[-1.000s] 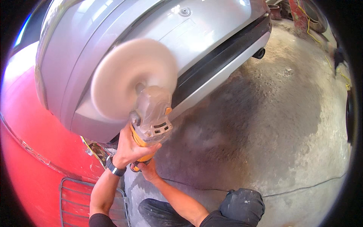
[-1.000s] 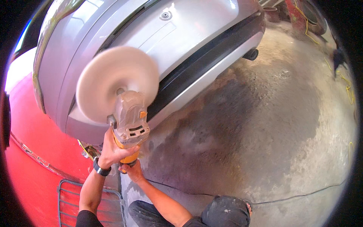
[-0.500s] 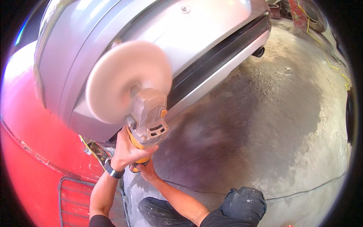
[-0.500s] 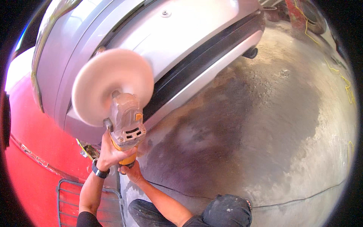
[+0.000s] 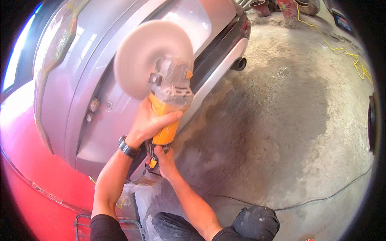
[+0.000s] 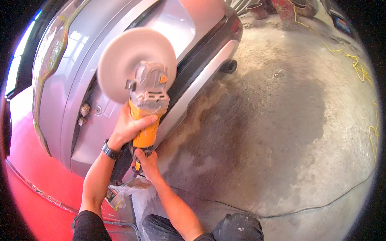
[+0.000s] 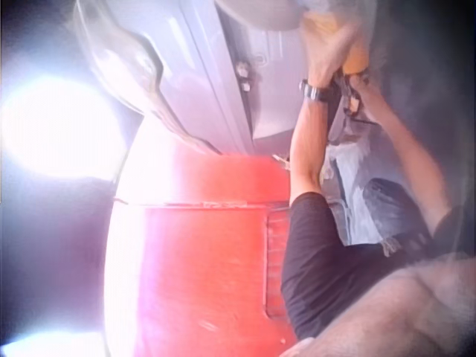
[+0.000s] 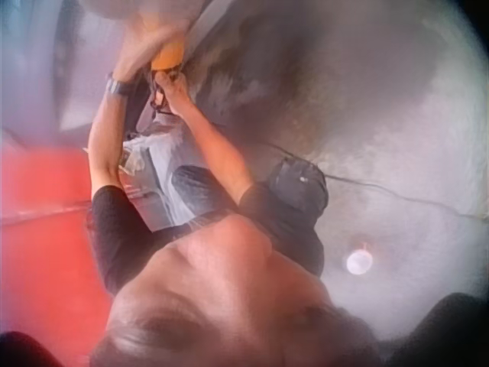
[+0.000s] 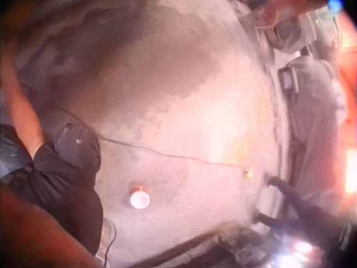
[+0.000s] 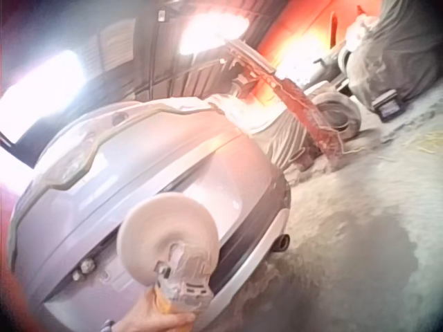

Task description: The person uses a rotary polisher with a buffing pad to polish the rear bumper of a silver car. They periodically pause to apply a polishing compound from a small container and wipe the surface with their fingers to check the finish.

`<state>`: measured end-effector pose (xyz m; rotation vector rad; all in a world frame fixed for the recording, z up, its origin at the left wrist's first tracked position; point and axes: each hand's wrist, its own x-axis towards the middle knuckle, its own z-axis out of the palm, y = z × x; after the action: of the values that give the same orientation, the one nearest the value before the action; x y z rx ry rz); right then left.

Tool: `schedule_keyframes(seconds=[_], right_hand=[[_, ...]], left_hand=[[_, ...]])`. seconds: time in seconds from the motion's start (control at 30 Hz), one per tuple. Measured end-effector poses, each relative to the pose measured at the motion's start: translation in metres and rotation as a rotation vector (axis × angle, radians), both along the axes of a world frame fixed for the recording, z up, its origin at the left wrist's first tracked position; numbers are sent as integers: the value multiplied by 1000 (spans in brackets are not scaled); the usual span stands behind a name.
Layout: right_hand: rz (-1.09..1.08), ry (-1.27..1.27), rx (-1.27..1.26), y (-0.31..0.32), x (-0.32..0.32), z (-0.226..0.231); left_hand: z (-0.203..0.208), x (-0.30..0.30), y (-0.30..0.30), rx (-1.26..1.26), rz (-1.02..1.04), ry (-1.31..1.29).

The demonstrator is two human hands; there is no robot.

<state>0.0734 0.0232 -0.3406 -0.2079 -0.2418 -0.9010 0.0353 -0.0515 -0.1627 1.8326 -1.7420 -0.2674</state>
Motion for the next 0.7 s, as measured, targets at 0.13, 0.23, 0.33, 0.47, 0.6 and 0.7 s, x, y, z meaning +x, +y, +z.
schedule_keyframes(seconds=[0.13, 0.23, 0.33, 0.47, 0.6, 0.7], right_hand=[[-1, 42, 36, -62, -34, 17], [-15, 54, 28, -93, -50, 23], [-20, 43, 67, -101, -53, 22], [45, 79, 12, -78, -40, 14], [77, 105, -36, -29, -16, -4], [80, 112, -76, 15, 2, -24]], left_hand=[[3, -22, -67, -58, -100, -17], [7, -31, -98, -32, -105, -2], [9, -33, -106, -23, -30, -44], [7, -28, -78, -52, -60, 3], [-2, -15, -26, -48, -64, 118], [-7, 4, 25, 15, 44, 207]])
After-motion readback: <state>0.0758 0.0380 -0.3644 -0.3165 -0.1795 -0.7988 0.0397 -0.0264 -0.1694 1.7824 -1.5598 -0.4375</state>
